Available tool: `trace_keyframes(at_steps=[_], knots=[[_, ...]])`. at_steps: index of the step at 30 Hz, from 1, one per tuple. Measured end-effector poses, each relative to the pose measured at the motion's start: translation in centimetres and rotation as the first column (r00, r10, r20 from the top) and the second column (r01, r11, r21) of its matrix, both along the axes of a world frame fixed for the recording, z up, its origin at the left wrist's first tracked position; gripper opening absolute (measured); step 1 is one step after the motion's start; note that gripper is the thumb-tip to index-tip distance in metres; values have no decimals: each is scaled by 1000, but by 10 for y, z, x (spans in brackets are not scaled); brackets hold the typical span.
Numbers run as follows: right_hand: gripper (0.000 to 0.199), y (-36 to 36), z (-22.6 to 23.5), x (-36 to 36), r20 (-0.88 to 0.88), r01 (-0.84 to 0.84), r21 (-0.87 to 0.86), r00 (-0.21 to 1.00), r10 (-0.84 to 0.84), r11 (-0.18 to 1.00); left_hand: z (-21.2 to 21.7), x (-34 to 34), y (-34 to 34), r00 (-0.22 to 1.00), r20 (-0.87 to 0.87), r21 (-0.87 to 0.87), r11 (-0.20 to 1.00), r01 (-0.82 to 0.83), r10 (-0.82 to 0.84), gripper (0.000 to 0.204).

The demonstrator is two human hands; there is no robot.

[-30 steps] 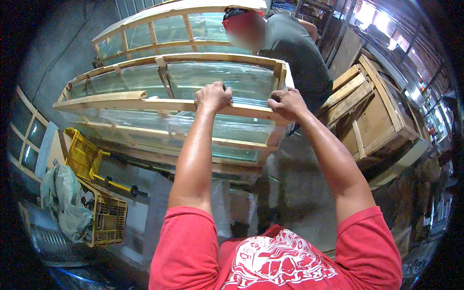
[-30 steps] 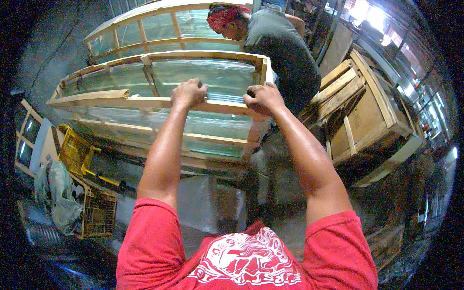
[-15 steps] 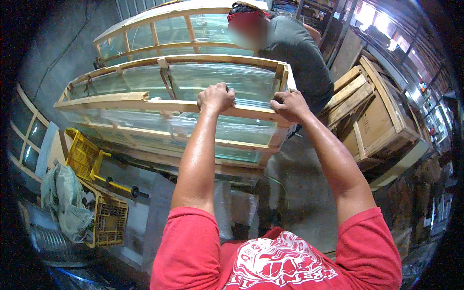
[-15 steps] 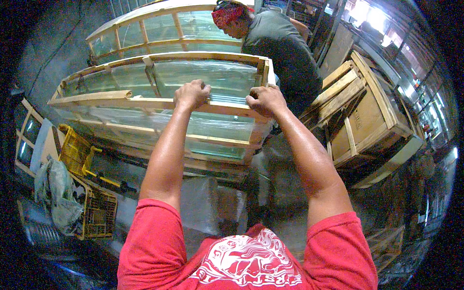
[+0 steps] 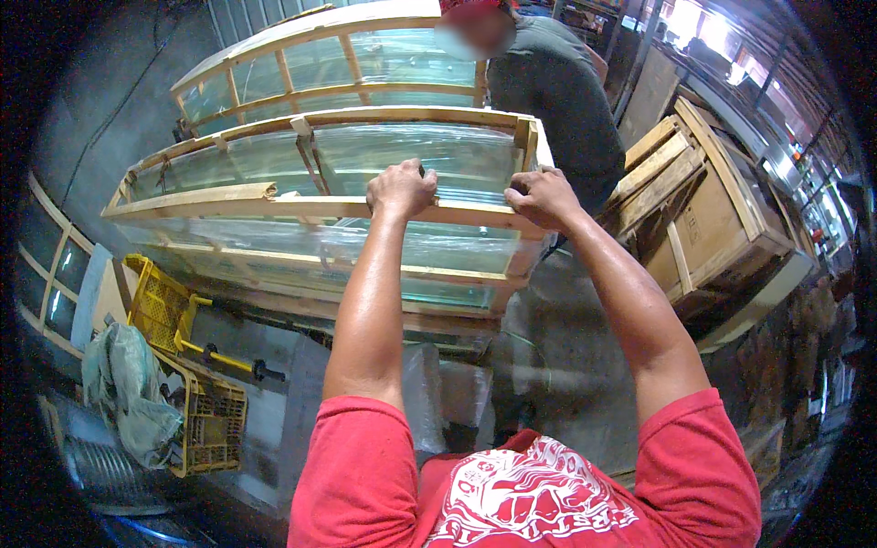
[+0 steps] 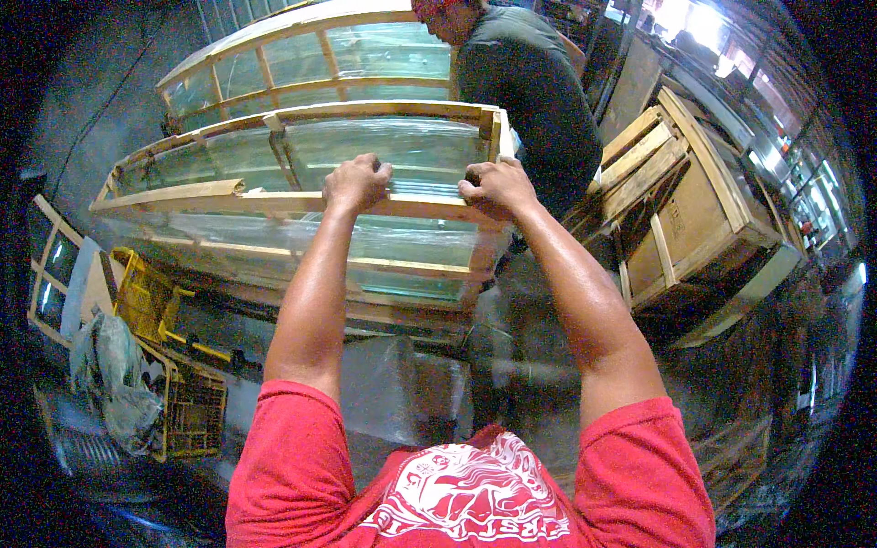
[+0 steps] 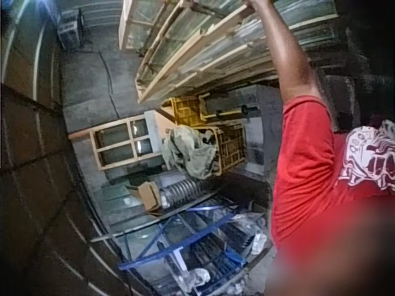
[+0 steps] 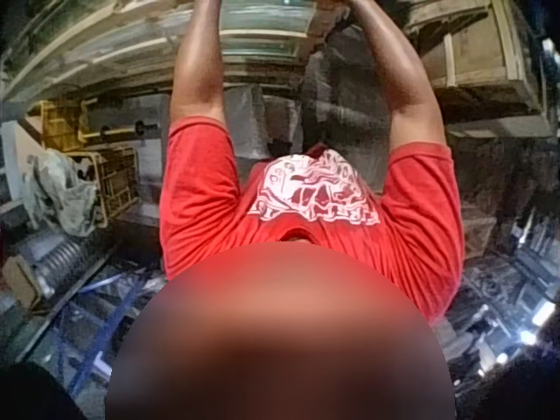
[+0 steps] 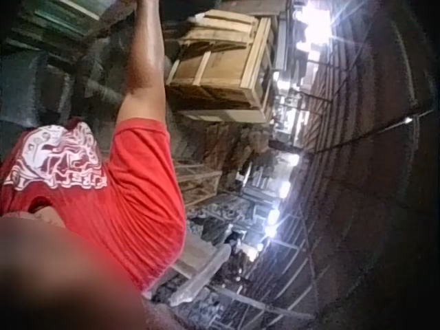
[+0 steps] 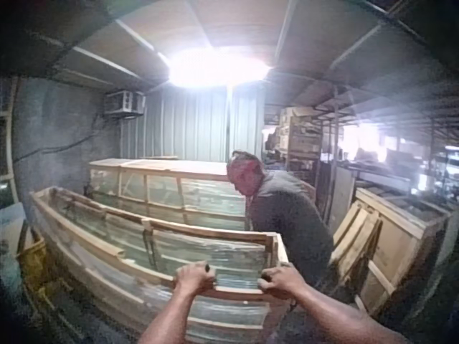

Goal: The person assembles wooden display cases with glass panels in a workshop. They lift and position wooden frames, align glass panels, and secure them with straps while another worker assists nearby.

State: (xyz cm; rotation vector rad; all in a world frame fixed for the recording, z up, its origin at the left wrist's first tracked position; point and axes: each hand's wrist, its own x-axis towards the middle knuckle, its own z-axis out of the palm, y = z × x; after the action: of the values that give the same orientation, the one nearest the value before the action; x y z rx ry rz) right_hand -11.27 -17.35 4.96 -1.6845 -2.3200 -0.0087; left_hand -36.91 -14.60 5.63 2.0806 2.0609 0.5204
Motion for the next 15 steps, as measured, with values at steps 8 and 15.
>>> trace_keyframes(at_steps=[8, 15], knots=[[44, 3, 0, 0, 7, 18, -21, 1000, -18, 1000, 5, 1, -3, 999, -41, 20, 1000, 17, -16, 43], [40, -7, 7, -3, -13, 0, -16, 1000, 0, 1000, 1, 2, 0, 1000, -28, 5, 1000, 1, 0, 42]])
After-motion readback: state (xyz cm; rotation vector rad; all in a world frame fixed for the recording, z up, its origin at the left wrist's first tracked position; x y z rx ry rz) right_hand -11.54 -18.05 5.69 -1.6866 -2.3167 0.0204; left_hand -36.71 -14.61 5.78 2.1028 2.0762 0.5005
